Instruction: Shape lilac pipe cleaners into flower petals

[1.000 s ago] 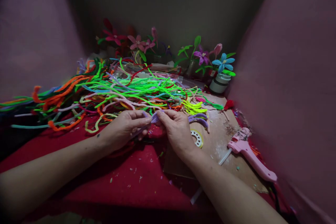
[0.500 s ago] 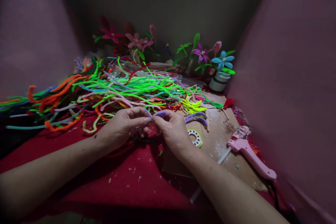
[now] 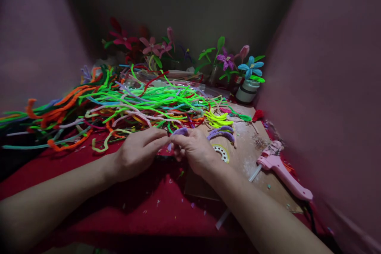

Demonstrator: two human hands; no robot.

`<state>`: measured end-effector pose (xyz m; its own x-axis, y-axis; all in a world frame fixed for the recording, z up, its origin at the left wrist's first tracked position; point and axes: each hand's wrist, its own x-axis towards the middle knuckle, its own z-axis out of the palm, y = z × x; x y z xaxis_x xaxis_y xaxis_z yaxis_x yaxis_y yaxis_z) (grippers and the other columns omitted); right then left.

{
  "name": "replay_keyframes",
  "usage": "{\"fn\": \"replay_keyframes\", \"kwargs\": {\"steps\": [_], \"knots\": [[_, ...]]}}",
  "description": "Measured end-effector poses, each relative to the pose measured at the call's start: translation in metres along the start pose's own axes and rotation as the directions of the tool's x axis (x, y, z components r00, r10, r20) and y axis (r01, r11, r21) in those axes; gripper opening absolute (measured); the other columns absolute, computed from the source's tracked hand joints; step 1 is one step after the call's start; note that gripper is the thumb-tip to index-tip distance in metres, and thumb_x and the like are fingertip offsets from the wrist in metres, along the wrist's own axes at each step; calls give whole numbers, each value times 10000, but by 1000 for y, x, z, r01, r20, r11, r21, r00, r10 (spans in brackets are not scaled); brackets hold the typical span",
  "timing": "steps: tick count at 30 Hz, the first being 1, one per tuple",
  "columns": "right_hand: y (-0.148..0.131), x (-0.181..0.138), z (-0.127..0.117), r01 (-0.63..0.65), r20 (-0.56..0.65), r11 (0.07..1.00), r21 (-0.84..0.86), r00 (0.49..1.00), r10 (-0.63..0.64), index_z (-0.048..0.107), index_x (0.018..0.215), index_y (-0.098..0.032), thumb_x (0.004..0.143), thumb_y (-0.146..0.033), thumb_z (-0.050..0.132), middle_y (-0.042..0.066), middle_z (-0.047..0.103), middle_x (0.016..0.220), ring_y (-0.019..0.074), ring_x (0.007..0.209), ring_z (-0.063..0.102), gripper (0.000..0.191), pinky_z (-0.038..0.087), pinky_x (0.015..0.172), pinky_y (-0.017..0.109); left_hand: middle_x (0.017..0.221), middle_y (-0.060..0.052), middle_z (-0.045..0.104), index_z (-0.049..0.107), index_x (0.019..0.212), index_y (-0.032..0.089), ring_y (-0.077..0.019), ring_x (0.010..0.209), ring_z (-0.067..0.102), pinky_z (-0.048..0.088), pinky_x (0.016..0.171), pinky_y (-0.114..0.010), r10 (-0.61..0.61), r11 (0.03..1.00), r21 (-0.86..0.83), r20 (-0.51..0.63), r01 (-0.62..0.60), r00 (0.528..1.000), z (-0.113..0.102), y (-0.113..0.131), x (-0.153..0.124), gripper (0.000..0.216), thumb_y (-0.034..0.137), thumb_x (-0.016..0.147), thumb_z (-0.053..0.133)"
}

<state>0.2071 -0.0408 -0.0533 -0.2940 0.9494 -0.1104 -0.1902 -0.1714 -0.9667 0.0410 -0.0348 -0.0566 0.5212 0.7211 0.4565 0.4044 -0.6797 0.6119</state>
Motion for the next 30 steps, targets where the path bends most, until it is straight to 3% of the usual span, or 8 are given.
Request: {"fn": "replay_keyframes", "kwargs": {"steps": [4, 7, 10, 16, 21, 23, 27, 30], "knots": [[-7, -4, 2, 67, -33, 995, -70, 997, -69, 562, 595, -160, 699, -253, 597, -42, 492, 477, 74, 424, 411, 143, 332, 439, 216, 791, -58, 643, 648, 836, 173, -157, 750, 586, 456, 723, -269, -205, 958, -210, -18, 197, 979, -8, 8, 7, 139, 241, 810, 530], [-7, -6, 3, 157, -63, 966, -206, 983, -173, 587, 675, -159, 745, -262, 579, -31, 519, 555, 83, 497, 437, 124, 360, 489, 218, 636, -21, 605, 605, 782, 152, -123, 546, 552, 471, 546, -250, -465, 657, -543, 254, 523, 848, -11, 10, 14, 170, 314, 801, 559], [-4, -6, 1, 284, -21, 884, -371, 949, -314, 585, 728, -171, 785, -249, 544, -16, 554, 645, 102, 577, 477, 105, 391, 554, 232, 589, -16, 598, 604, 756, 133, -103, 491, 537, 462, 492, -226, -463, 393, -644, 478, 656, 747, -13, 2, 17, 165, 298, 769, 603], [0, -9, -2, 417, 78, 569, -709, 848, -524, 563, 719, -174, 811, -177, 513, -8, 548, 651, 111, 615, 491, 105, 379, 599, 229, 587, -10, 600, 615, 751, 128, -81, 496, 525, 421, 510, -190, -452, 533, -531, 480, 659, 752, -17, 3, 18, 165, 291, 765, 599], [0, -11, 3, 404, 48, 547, -733, 833, -551, 574, 736, -160, 800, -160, 499, 4, 562, 670, 117, 624, 500, 99, 377, 611, 239, 581, 0, 560, 597, 727, 129, -100, 517, 492, 362, 485, -207, -264, 964, 31, 110, 262, 958, -12, 15, 13, 179, 239, 812, 484], [0, -10, 6, 366, -12, 634, -682, 860, -509, 572, 719, -156, 785, -169, 503, 0, 547, 653, 117, 615, 486, 96, 376, 603, 244, 624, -22, 576, 590, 710, 131, -122, 560, 506, 377, 532, -242, 93, 901, 427, -3, -82, 996, -7, 16, 9, 189, 183, 826, 451], [-2, -7, 9, 182, -87, 926, -330, 971, -222, 520, 638, -164, 753, -197, 501, -28, 490, 566, 93, 500, 424, 121, 355, 498, 231, 640, -41, 578, 574, 694, 143, -157, 610, 526, 394, 605, -296, 474, 523, 761, 115, -384, 873, -3, 17, 4, 224, 145, 860, 424], [-10, -8, 8, 138, -57, 969, -206, 987, -153, 521, 623, -162, 745, -197, 517, -42, 469, 521, 79, 458, 399, 126, 333, 461, 221, 737, -57, 629, 605, 757, 139, -158, 701, 560, 423, 693, -303, 363, 755, 580, 19, -306, 932, -13, 18, 8, 204, 191, 868, 443]]}}
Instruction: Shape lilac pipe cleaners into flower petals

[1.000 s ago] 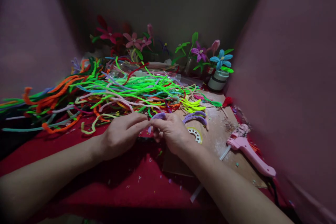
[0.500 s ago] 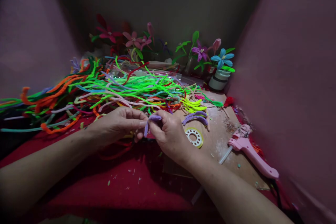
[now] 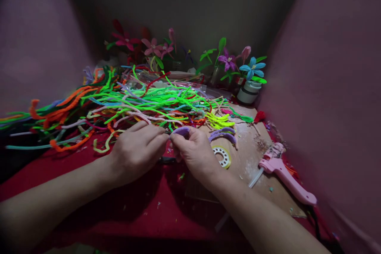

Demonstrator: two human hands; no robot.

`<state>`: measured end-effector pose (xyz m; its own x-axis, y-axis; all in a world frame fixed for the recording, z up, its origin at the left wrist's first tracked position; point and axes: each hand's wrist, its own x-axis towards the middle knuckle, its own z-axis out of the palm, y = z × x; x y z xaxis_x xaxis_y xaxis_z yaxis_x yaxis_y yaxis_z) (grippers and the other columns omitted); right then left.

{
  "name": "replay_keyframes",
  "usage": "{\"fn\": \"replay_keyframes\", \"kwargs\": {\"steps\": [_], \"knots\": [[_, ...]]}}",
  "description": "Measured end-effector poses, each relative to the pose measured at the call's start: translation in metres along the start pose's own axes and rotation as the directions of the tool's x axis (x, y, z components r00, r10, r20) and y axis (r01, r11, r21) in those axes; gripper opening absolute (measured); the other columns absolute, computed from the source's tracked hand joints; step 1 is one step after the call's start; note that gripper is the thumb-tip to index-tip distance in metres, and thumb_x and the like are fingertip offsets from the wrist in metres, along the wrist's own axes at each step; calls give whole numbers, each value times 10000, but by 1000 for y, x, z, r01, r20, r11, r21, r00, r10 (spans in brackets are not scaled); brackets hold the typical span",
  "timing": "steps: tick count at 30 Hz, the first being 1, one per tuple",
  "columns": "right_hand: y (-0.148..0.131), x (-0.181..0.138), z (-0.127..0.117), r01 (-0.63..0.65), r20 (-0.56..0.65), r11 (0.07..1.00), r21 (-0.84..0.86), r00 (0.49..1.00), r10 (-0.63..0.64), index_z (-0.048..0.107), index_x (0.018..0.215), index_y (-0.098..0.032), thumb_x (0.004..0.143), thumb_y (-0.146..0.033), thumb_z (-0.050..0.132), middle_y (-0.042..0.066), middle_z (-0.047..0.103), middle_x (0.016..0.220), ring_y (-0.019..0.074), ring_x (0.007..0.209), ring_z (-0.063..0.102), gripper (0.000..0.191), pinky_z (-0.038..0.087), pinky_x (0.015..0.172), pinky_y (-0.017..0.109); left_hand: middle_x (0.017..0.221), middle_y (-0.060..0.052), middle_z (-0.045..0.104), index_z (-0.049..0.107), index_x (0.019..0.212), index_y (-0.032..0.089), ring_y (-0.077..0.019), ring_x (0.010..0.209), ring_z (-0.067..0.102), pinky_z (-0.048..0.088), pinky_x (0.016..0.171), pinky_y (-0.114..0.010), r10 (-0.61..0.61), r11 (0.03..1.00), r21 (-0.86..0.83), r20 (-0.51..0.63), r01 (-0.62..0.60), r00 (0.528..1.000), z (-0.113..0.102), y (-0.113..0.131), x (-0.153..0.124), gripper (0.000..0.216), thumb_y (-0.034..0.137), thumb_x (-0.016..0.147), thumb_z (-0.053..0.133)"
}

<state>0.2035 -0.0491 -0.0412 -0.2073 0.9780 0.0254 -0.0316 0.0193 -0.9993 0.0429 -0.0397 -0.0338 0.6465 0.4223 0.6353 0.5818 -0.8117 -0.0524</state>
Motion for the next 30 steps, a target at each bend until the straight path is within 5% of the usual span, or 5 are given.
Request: {"fn": "replay_keyframes", "kwargs": {"steps": [10, 18, 24, 27, 30], "knots": [[-10, -5, -10, 134, 173, 990, -39, 977, -126, 611, 740, -162, 779, -192, 586, -32, 535, 589, 76, 511, 458, 56, 374, 496, 217, 616, -59, 653, 675, 675, 91, -121, 565, 588, 460, 594, -229, -91, -336, -579, 805, 743, 586, 4, -34, 2, 223, 287, 761, 611], [-8, -10, -10, 415, 187, 862, -290, 908, -375, 585, 782, -165, 795, -121, 550, -7, 605, 676, 98, 611, 558, 58, 429, 564, 209, 638, -120, 704, 709, 750, 82, -159, 489, 627, 457, 451, -216, 189, -572, -434, 756, 696, 627, 15, -24, -11, 317, 388, 722, 630], [4, -10, -10, 581, 228, 595, -556, 795, -562, 566, 791, -165, 794, -105, 507, 6, 588, 675, 102, 598, 513, 84, 395, 577, 226, 696, -81, 697, 679, 765, 113, -125, 529, 604, 429, 479, -202, -53, 40, -687, 724, 726, 688, 9, -24, -6, 293, 335, 833, 501], [6, -6, -4, 364, 24, 816, -450, 918, -396, 550, 713, -166, 782, -144, 519, -19, 531, 616, 95, 560, 470, 79, 381, 551, 224, 669, -75, 671, 677, 814, 119, -141, 580, 595, 450, 574, -255, -194, 815, -476, 315, 332, 929, 8, -15, -9, 283, 272, 866, 444], [5, -2, -1, 92, -42, 987, -131, 994, -99, 503, 636, -174, 786, -229, 528, -57, 432, 515, 76, 454, 372, 162, 320, 449, 216, 672, -86, 666, 671, 886, 110, -162, 615, 590, 453, 650, -315, -44, 993, -107, 54, 50, 998, 8, -7, -10, 254, 204, 859, 436]]}}
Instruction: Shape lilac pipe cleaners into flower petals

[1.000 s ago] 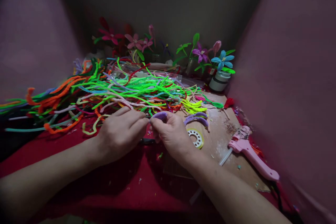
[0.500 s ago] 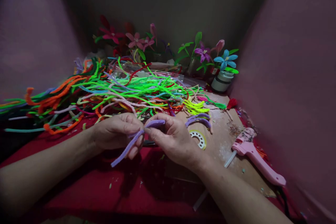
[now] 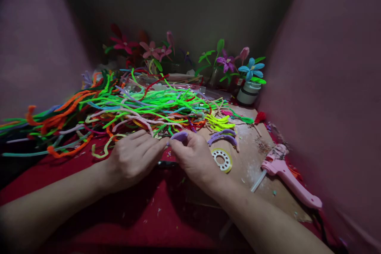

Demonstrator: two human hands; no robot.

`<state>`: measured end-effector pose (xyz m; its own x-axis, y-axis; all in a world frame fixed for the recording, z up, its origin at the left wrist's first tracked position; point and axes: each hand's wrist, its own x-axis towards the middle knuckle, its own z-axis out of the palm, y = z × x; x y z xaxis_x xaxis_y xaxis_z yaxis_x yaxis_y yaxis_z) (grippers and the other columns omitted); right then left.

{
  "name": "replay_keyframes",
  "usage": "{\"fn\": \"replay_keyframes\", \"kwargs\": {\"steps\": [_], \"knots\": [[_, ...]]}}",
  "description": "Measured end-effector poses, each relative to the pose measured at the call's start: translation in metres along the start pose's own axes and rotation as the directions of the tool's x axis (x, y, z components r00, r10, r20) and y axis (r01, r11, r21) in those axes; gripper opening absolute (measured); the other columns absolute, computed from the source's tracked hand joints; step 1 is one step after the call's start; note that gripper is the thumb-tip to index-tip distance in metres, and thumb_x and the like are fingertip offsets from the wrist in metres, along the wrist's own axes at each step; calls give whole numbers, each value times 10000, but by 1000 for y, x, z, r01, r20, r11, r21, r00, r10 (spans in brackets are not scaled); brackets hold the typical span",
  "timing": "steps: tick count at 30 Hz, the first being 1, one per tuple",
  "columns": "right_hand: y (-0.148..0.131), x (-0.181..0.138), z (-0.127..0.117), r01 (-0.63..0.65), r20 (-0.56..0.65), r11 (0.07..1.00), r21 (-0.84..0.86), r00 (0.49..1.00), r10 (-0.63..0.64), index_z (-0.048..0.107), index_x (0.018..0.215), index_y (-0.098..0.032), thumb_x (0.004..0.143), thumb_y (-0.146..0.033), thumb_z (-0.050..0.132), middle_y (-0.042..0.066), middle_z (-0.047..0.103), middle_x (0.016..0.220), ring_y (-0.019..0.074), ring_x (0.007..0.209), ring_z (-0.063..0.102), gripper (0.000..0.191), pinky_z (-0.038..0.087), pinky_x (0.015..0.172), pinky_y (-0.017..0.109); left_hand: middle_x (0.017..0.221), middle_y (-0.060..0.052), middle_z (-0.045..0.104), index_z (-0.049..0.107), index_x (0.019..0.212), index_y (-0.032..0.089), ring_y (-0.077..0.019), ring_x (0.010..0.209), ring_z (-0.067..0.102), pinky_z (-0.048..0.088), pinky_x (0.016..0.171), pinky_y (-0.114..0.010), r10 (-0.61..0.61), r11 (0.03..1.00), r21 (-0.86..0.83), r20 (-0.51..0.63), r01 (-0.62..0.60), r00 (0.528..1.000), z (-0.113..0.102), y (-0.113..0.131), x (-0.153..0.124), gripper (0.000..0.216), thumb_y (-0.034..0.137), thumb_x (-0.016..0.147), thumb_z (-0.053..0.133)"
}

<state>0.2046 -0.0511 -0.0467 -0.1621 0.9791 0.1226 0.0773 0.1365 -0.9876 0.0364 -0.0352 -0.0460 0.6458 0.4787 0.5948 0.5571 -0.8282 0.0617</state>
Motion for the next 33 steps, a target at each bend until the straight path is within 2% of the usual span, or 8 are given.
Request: {"fn": "replay_keyframes", "kwargs": {"steps": [3, 7, 10, 13, 19, 23, 28, 33], "knots": [[-2, 3, -2, -94, 44, 989, 111, 995, 90, 529, 640, -165, 770, -265, 553, -60, 428, 502, 73, 442, 353, 166, 287, 426, 216, 618, -68, 642, 670, 756, 106, -144, 576, 567, 438, 594, -273, -232, 908, -321, 150, 269, 961, -4, 0, 5, 358, 307, 887, 404], [-5, 2, -7, 31, 60, 997, 65, 998, -35, 579, 715, -160, 757, -235, 579, -23, 541, 625, 96, 591, 482, 86, 395, 582, 237, 602, -81, 648, 658, 729, 89, -110, 474, 549, 410, 482, -217, -255, 52, -658, 719, 751, 647, -6, -15, 11, 455, 438, 868, 401], [-6, 0, -8, 138, 106, 990, 10, 985, -138, 576, 735, -168, 784, -212, 550, -9, 570, 659, 108, 629, 514, 71, 418, 620, 248, 592, -81, 648, 658, 793, 83, -99, 440, 542, 385, 443, -194, -87, -238, -600, 797, 764, 598, -4, -22, 10, 372, 434, 788, 533], [-4, 0, -8, 233, 102, 962, -139, 970, -220, 582, 721, -169, 779, -175, 539, -8, 575, 660, 104, 621, 505, 72, 411, 618, 241, 554, -41, 623, 629, 777, 110, -77, 402, 492, 353, 421, -182, -76, -134, -611, 792, 781, 606, -4, -19, 9, 291, 387, 793, 541], [7, 7, -3, -145, 81, 979, 141, 988, 135, 459, 537, -192, 744, -220, 532, -64, 402, 427, 72, 372, 342, 221, 276, 374, 215, 670, -71, 642, 630, 803, 148, -158, 609, 556, 412, 613, -281, -172, 961, -170, 258, 220, 951, 1, -3, 1, 253, 210, 863, 392], [9, 11, -3, -179, 76, 964, 198, 983, 167, 455, 504, -193, 716, -218, 555, -62, 403, 407, 70, 356, 344, 236, 265, 364, 214, 641, -69, 617, 597, 799, 135, -166, 562, 524, 376, 566, -291, 37, 982, 175, 152, -64, 988, 10, -4, -6, 252, 117, 860, 353], [7, 12, -5, -1, -5, 995, 96, 1000, 2, 557, 633, -162, 736, -206, 555, -45, 495, 545, 76, 490, 431, 112, 353, 475, 203, 605, -40, 600, 567, 781, 153, -147, 522, 533, 359, 519, -255, -107, 994, 14, 175, 106, 979, 9, -3, -1, 244, 173, 872, 342], [10, 11, -9, 225, 11, 968, -111, 974, -226, 565, 646, -159, 817, -239, 506, -30, 507, 596, 87, 586, 445, 198, 379, 581, 208, 503, 0, 568, 505, 623, 173, -94, 422, 496, 357, 447, -197, -433, 633, -349, 580, 691, 690, -1, 8, 11, 340, 377, 873, 399]]}}
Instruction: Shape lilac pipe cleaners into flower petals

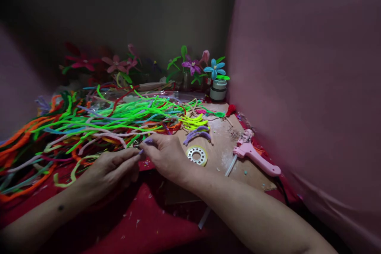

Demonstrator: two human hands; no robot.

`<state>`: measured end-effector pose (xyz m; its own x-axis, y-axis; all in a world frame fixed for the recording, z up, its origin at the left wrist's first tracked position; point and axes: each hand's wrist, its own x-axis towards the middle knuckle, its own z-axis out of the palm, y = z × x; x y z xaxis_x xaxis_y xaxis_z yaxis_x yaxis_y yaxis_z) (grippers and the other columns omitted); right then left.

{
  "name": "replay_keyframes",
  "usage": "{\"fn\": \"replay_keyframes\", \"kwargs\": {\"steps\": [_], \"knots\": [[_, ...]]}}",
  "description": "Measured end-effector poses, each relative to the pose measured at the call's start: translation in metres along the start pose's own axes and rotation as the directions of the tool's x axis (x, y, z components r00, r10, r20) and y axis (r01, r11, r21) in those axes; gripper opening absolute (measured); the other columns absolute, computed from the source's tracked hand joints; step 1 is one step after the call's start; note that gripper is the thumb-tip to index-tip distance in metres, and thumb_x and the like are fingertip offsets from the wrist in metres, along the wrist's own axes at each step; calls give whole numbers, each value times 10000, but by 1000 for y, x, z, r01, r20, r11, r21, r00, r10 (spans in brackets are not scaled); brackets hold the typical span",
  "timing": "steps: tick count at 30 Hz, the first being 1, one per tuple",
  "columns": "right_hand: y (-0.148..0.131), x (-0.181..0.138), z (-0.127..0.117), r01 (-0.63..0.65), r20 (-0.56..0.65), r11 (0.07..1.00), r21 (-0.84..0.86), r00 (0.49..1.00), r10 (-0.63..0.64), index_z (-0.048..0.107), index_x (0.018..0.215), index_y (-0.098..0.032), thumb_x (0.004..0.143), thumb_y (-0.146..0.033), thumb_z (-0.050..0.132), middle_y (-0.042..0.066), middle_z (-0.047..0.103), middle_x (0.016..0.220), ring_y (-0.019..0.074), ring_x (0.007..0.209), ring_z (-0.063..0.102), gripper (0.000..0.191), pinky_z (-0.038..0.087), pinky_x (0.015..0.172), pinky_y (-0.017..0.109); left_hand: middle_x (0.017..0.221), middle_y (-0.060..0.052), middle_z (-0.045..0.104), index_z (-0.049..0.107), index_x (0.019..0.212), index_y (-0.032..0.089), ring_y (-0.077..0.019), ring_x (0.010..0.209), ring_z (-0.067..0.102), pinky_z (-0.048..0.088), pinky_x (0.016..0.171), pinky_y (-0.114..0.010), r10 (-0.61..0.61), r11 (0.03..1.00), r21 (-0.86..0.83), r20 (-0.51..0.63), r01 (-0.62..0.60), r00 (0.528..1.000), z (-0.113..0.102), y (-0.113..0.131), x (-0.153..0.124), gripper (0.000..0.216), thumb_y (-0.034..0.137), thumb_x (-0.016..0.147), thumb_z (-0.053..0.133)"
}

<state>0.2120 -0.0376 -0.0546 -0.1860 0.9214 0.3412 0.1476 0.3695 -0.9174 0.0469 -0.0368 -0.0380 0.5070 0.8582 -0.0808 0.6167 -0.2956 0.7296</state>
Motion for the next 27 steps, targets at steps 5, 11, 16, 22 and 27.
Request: {"fn": "replay_keyframes", "kwargs": {"steps": [5, 11, 16, 22, 27], "knots": [[2, -4, -1, 137, -61, 953, -269, 985, -159, 565, 645, -172, 840, -218, 473, -8, 551, 603, 100, 573, 461, 220, 370, 569, 214, 383, 8, 535, 549, 655, 147, -42, 269, 335, 187, 329, -158, -191, 789, -540, 239, 294, 952, -4, -2, 4, 310, 417, 806, 527], [2, -4, -4, 296, -13, 829, -475, 939, -343, 619, 802, -177, 876, -192, 423, 42, 656, 726, 137, 663, 583, 210, 406, 645, 233, 303, 29, 446, 605, 662, 141, -46, 261, 311, 224, 330, -161, -170, 579, -735, 316, 354, 934, -7, -16, 13, 264, 378, 775, 579], [-13, -10, -5, 401, 1, 762, -508, 885, -465, 532, 1152, -125, 908, -330, 403, 95, 696, 872, 158, 718, 622, 344, 436, 679, 257, 473, 49, 550, 602, 697, 157, -77, 443, 481, 388, 488, -180, -162, 779, -601, 84, 180, 983, -25, 0, 28, 174, 319, 763, 607], [-16, -16, 3, 643, 342, 536, -548, 756, -558, 638, 889, -185, 912, -327, 355, 26, 683, 658, 156, 644, 629, 318, 413, 541, 262, 618, 20, 595, 654, 689, 147, -113, 584, 509, 383, 526, -186, -1, 989, -151, -33, -4, 999, -11, 49, 74, 281, 426, 705, 626], [-13, -13, -1, 552, 243, 706, -443, 833, -498, 655, 758, -176, 878, -297, 443, 63, 698, 717, 193, 697, 640, 272, 463, 640, 286, 523, 7, 549, 669, 626, 144, -126, 510, 460, 352, 488, -221, 132, 981, 129, 79, -142, 988, 27, 59, 116, 352, 444, 748, 531]]}}
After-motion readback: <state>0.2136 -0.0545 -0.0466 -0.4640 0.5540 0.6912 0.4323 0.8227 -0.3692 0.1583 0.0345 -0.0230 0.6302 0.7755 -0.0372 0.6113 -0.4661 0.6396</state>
